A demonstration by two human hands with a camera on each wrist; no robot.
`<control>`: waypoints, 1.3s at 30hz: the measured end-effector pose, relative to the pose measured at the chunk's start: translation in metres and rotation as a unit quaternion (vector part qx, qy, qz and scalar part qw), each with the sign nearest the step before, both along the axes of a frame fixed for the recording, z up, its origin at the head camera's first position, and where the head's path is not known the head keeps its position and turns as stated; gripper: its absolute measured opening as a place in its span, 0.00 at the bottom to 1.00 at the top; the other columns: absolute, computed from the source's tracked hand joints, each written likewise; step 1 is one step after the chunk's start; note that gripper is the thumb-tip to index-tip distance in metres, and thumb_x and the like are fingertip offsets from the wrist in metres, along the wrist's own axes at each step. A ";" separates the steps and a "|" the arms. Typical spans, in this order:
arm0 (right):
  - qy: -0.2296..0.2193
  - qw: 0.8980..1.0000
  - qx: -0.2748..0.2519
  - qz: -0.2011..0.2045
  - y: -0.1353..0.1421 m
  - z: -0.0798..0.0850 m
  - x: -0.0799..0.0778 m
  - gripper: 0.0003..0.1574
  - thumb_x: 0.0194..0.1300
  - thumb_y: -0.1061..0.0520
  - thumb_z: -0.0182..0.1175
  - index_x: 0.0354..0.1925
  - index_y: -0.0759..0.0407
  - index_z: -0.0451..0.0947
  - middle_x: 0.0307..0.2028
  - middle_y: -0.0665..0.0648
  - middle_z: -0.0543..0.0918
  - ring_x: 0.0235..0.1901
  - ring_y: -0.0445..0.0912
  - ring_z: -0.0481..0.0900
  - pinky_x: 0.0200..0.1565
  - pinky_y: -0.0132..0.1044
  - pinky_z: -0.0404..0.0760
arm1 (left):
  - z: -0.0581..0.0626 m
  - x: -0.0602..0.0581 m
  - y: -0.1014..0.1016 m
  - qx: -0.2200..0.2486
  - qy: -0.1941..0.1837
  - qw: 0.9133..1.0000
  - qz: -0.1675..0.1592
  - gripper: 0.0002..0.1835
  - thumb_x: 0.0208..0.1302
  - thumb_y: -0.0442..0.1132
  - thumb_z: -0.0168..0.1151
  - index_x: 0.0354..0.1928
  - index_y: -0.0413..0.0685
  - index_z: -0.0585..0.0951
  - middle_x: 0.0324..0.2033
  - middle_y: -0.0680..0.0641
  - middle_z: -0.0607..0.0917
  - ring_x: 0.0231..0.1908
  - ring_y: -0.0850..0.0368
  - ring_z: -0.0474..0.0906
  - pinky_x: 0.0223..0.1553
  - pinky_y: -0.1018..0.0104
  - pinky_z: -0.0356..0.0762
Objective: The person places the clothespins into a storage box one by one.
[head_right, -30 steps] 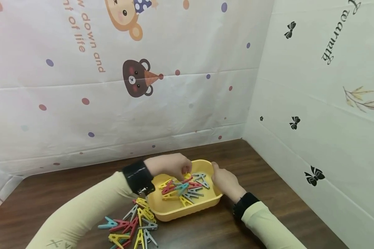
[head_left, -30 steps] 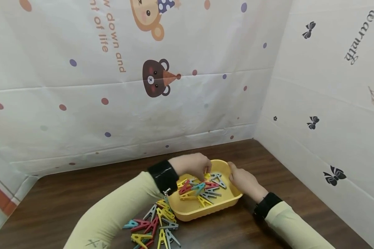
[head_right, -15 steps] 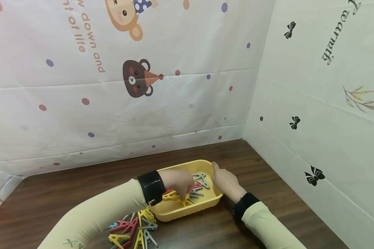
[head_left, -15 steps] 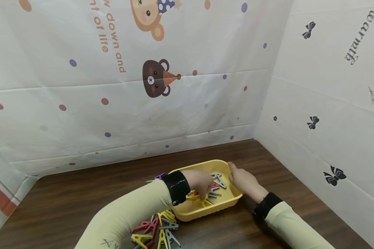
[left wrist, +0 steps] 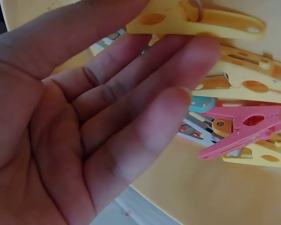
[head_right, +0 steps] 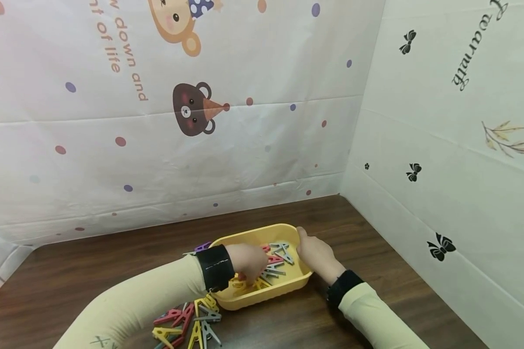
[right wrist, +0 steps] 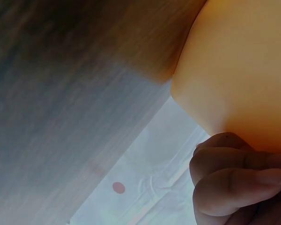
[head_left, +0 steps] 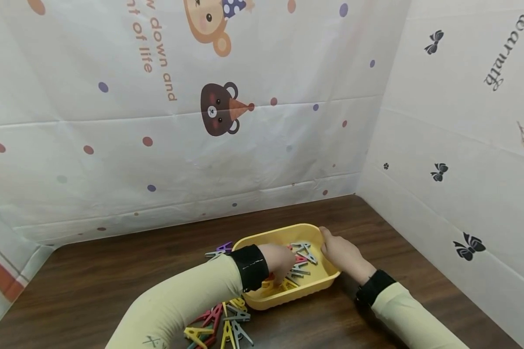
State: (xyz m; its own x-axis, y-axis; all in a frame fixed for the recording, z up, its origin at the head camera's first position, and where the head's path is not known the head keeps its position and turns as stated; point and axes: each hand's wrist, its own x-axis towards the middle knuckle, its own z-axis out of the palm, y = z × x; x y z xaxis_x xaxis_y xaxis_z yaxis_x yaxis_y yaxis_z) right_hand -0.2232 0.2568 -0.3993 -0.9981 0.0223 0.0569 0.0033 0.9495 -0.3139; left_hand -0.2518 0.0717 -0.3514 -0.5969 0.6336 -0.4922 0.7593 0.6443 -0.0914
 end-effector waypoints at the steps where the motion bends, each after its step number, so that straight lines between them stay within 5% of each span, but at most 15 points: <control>1: 0.000 1.000 0.000 0.000 0.000 0.000 0.000 0.33 0.73 0.62 0.47 0.72 0.74 0.60 0.15 0.50 0.66 0.14 0.42 0.61 0.20 0.32 0.58 | 0.000 0.000 0.000 0.004 0.004 1.000 0.002 0.10 0.56 0.34 0.77 0.36 0.46 0.84 0.29 0.51 0.79 0.26 0.59 0.74 0.29 0.69 0.73; 8: 0.002 1.000 0.001 0.005 -0.002 0.000 -0.001 0.33 0.74 0.63 0.47 0.72 0.74 0.60 0.14 0.49 0.64 0.13 0.40 0.58 0.20 0.31 0.55 | 0.000 0.001 -0.001 0.006 0.004 1.000 0.009 0.08 0.58 0.35 0.76 0.34 0.47 0.82 0.26 0.51 0.79 0.24 0.59 0.73 0.27 0.69 0.71; 12: 0.002 1.000 0.003 0.005 -0.003 0.000 -0.002 0.33 0.74 0.62 0.48 0.72 0.74 0.60 0.14 0.49 0.64 0.13 0.40 0.58 0.19 0.30 0.55 | 0.008 -0.002 -0.006 0.045 -0.042 0.998 0.034 0.09 0.62 0.35 0.72 0.28 0.46 0.80 0.22 0.50 0.80 0.22 0.58 0.74 0.24 0.69 0.71; 15: -0.001 1.000 0.003 0.004 -0.003 0.000 -0.002 0.33 0.74 0.62 0.48 0.73 0.74 0.60 0.14 0.49 0.64 0.13 0.40 0.59 0.20 0.31 0.56 | 0.023 -0.010 -0.012 0.093 -0.076 0.992 0.043 0.18 0.66 0.38 0.67 0.19 0.49 0.74 0.17 0.52 0.77 0.19 0.59 0.72 0.23 0.70 0.68; 18: -0.004 1.000 0.001 0.003 -0.003 0.000 -0.002 0.33 0.74 0.62 0.47 0.73 0.74 0.60 0.14 0.50 0.65 0.13 0.41 0.61 0.20 0.31 0.57 | 0.044 -0.018 -0.022 0.138 -0.068 0.988 0.021 0.22 0.70 0.43 0.65 0.16 0.53 0.71 0.16 0.55 0.72 0.19 0.62 0.67 0.24 0.71 0.64; 22: -0.004 1.000 0.002 0.005 -0.003 0.001 -0.001 0.33 0.74 0.62 0.47 0.73 0.74 0.59 0.15 0.51 0.67 0.14 0.42 0.63 0.20 0.31 0.59 | 0.073 -0.018 -0.046 0.186 -0.023 0.982 -0.006 0.14 0.70 0.46 0.65 0.26 0.52 0.80 0.23 0.56 0.76 0.25 0.62 0.68 0.31 0.70 0.67; 25: -0.003 1.000 0.002 0.007 -0.002 0.002 -0.001 0.33 0.74 0.62 0.47 0.73 0.74 0.59 0.15 0.51 0.67 0.13 0.42 0.63 0.20 0.31 0.58 | 0.082 -0.013 -0.073 0.227 0.002 0.974 -0.026 0.06 0.70 0.44 0.65 0.36 0.51 0.85 0.31 0.54 0.83 0.30 0.62 0.73 0.34 0.69 0.72; 31: 0.003 1.000 0.000 0.005 0.000 0.002 0.000 0.33 0.73 0.63 0.47 0.73 0.75 0.59 0.14 0.50 0.66 0.13 0.41 0.60 0.20 0.31 0.57 | 0.068 -0.004 -0.132 0.279 0.038 0.958 -0.055 0.03 0.69 0.37 0.63 0.39 0.49 0.85 0.29 0.54 0.84 0.26 0.67 0.73 0.30 0.72 0.72; 39: 0.003 1.000 0.000 0.007 -0.001 0.001 0.001 0.33 0.73 0.62 0.47 0.72 0.74 0.60 0.14 0.51 0.67 0.13 0.42 0.62 0.20 0.32 0.58 | 0.028 0.014 -0.191 0.297 -0.019 0.955 0.003 0.07 0.60 0.34 0.70 0.40 0.49 0.87 0.32 0.55 0.87 0.30 0.71 0.76 0.33 0.73 0.76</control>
State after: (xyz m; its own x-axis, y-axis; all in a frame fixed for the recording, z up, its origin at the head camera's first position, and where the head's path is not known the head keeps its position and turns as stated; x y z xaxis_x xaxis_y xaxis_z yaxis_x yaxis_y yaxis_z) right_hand -0.2224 0.2557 -0.3983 -0.9979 0.0092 0.0637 -0.0113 0.9496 -0.3134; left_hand -0.2377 -0.1191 -0.3231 -0.5906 0.8040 -0.0684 0.7509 0.5787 0.3183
